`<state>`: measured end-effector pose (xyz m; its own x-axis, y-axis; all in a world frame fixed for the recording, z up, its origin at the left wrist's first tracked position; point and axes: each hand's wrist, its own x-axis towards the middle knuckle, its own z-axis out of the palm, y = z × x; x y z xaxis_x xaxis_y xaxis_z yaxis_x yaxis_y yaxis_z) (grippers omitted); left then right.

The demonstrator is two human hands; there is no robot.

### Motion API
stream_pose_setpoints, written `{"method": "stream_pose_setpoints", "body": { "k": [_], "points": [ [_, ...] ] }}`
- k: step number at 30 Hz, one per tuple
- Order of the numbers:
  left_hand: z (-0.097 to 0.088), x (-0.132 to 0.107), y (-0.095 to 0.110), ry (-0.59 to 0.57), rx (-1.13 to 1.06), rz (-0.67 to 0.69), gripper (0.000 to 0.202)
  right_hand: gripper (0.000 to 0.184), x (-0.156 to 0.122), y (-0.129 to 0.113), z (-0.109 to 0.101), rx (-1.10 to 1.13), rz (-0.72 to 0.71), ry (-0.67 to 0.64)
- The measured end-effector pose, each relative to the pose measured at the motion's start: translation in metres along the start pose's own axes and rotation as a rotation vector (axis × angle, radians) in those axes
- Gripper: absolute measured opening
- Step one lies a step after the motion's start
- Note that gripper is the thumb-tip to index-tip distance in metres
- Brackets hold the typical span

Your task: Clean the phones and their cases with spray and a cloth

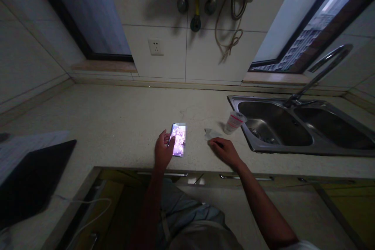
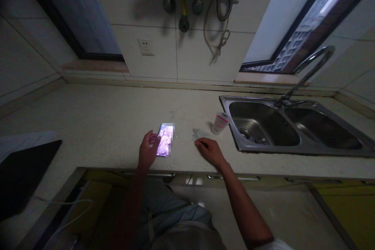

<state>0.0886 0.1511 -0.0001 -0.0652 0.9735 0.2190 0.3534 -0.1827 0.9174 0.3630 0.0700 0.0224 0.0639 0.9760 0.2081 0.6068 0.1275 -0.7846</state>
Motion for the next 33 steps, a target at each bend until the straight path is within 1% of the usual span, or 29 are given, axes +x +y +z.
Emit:
{"method": "stream_pose_setpoints", "body": {
  "k": [4, 8, 11, 14, 17, 19, 21, 23, 25, 28, 33],
  "points": [
    [0.001, -0.002, -0.002, 0.04, -0.029, 0.02, 0.049, 0.033, 0.0, -0.001, 0.0, 0.009, 0.022, 0.01],
    [0.002, -0.002, -0.003, 0.044, -0.027, 0.013, 0.051, 0.033, 0.0, -0.002, 0.001, 0.016, 0.03, 0.003],
    [0.002, -0.002, -0.002, 0.063, 0.032, 0.023, 0.053, 0.033, 0.0, -0.002, 0.001, -0.002, 0.024, -0.006],
    [0.005, -0.003, 0.006, 0.051, 0.235, 0.06, 0.06, 0.032, 0.001, -0.002, 0.001, -0.011, 0.017, -0.003],
    [0.01, -0.002, 0.023, -0.04, 0.51, 0.111, 0.076, 0.032, 0.001, -0.002, 0.0, -0.012, 0.014, -0.008],
    [0.015, 0.0, 0.036, -0.103, 0.639, 0.086, 0.091, 0.034, 0.001, -0.001, 0.0, -0.012, 0.015, -0.019],
    [0.02, 0.004, 0.048, -0.139, 0.723, 0.052, 0.103, 0.034, 0.001, -0.001, 0.0, -0.013, 0.012, -0.025],
    [0.025, 0.009, 0.057, -0.149, 0.781, 0.035, 0.108, 0.034, 0.001, 0.0, 0.0, -0.015, 0.002, -0.031],
    [0.029, 0.013, 0.061, -0.143, 0.822, 0.024, 0.104, 0.033, 0.001, 0.0, 0.0, -0.022, -0.008, -0.033],
    [0.032, 0.017, 0.062, -0.13, 0.848, 0.022, 0.095, 0.032, 0.001, -0.001, 0.001, -0.021, -0.023, -0.029],
    [0.029, 0.016, 0.064, -0.164, 0.848, 0.008, 0.086, 0.031, 0.001, -0.001, 0.001, -0.025, -0.032, -0.038]
  ]
}}
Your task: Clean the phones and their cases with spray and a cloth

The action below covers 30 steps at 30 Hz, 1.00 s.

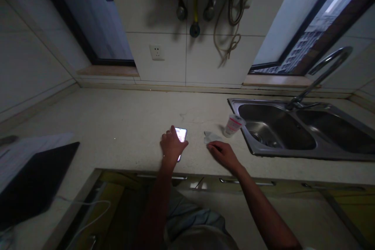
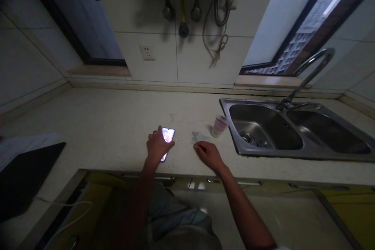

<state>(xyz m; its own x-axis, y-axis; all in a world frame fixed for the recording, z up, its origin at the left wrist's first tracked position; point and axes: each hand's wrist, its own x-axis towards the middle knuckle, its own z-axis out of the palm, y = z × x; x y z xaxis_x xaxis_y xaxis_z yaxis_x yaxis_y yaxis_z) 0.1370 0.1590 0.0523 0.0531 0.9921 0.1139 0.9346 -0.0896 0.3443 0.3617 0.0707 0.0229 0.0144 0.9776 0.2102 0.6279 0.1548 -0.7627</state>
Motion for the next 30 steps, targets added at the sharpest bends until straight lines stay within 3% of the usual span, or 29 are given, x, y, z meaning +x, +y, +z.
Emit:
{"method": "stream_pose_setpoints", "body": {
  "k": [7, 13, 17, 22, 25, 30],
  "points": [
    [-0.006, -0.004, 0.0, -0.007, -0.042, -0.046, 0.077, 0.03, -0.001, -0.005, -0.002, 0.078, 0.033, -0.005],
    [0.0, 0.005, -0.008, 0.008, -0.212, -0.066, 0.065, 0.031, 0.002, -0.023, 0.018, 0.547, 0.2, -0.01],
    [-0.002, 0.006, -0.008, 0.001, -0.553, -0.153, 0.067, 0.035, 0.011, -0.042, 0.037, 0.693, 0.175, -0.069],
    [0.003, -0.006, 0.0, -0.006, -1.047, -0.239, 0.075, 0.046, 0.021, -0.061, 0.058, 0.835, 0.181, -0.266],
    [0.005, -0.013, 0.006, 0.012, -1.228, -0.257, 0.079, 0.047, 0.02, -0.066, 0.062, 0.861, 0.197, -0.239],
    [0.0, -0.027, 0.007, -0.117, -1.634, -0.265, 0.071, 0.039, 0.011, -0.067, 0.051, 0.892, 0.258, -0.209]
  ]
}}
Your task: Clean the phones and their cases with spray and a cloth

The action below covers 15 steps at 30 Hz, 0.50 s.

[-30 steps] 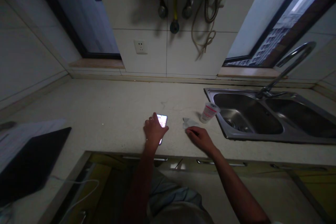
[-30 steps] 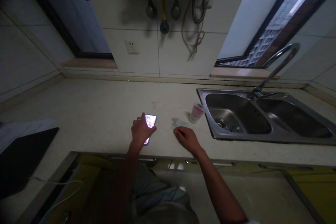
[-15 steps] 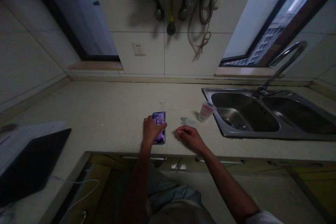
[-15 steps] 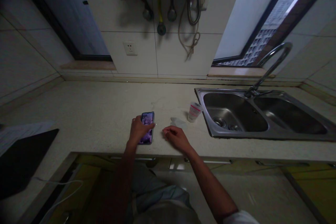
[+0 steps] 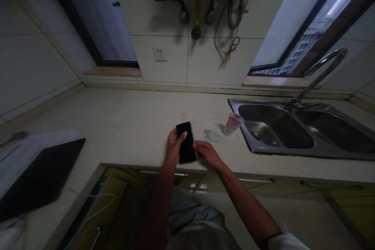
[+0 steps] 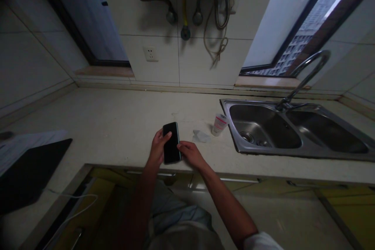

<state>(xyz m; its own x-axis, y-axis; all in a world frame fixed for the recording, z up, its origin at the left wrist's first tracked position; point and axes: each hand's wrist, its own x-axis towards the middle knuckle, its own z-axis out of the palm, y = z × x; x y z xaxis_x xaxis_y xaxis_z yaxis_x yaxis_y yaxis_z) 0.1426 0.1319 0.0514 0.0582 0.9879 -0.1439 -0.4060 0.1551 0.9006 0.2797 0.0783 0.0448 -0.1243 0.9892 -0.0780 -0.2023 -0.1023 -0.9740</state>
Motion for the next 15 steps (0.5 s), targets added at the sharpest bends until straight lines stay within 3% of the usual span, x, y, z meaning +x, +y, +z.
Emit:
{"method": "stream_pose_setpoints", "body": {
  "k": [4, 8, 12, 15],
  "points": [
    [-0.007, -0.015, -0.003, -0.087, -0.122, -0.087, 0.079, 0.029, -0.008, -0.008, -0.005, -0.035, -0.018, -0.011],
    [-0.015, -0.025, -0.012, -0.123, -0.119, -0.158, 0.056, 0.031, -0.01, -0.007, -0.004, -0.044, -0.043, -0.039],
    [-0.016, -0.026, -0.012, -0.044, -0.101, -0.095, 0.052, 0.048, -0.01, -0.01, -0.002, -0.088, -0.094, -0.115],
    [-0.011, -0.025, -0.007, 0.043, -0.072, -0.011, 0.05, 0.056, -0.01, -0.016, -0.004, -0.302, -0.122, -0.085]
  ]
}}
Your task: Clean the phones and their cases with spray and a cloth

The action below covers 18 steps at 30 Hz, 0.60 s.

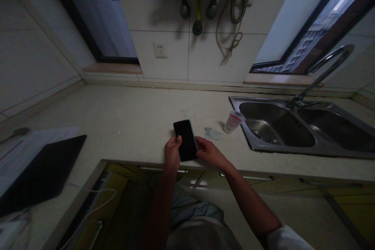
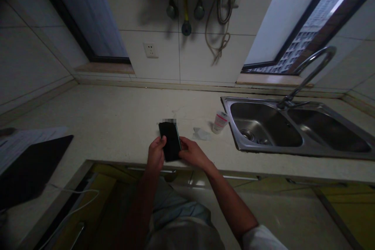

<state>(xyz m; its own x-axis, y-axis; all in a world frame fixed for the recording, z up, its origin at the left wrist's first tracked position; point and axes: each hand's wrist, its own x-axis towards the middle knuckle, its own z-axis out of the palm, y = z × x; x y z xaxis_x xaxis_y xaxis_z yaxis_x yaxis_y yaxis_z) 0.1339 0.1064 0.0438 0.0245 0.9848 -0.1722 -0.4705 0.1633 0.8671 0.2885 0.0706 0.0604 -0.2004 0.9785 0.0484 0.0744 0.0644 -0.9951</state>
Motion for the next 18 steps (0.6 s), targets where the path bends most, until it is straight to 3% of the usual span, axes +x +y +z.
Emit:
{"method": "stream_pose_setpoints", "body": {
  "k": [3, 7, 18],
  "points": [
    [0.006, 0.0, 0.002, 0.056, 0.048, 0.048, 0.049, 0.055, 0.0, -0.003, -0.005, -0.22, 0.053, 0.025],
    [0.01, 0.002, -0.002, 0.095, 0.087, 0.093, 0.047, 0.049, 0.002, 0.002, -0.005, -0.304, 0.034, 0.058],
    [0.006, 0.01, -0.009, 0.08, 0.018, -0.02, 0.045, 0.041, 0.004, 0.018, -0.004, -0.218, -0.005, 0.059]
  ]
}}
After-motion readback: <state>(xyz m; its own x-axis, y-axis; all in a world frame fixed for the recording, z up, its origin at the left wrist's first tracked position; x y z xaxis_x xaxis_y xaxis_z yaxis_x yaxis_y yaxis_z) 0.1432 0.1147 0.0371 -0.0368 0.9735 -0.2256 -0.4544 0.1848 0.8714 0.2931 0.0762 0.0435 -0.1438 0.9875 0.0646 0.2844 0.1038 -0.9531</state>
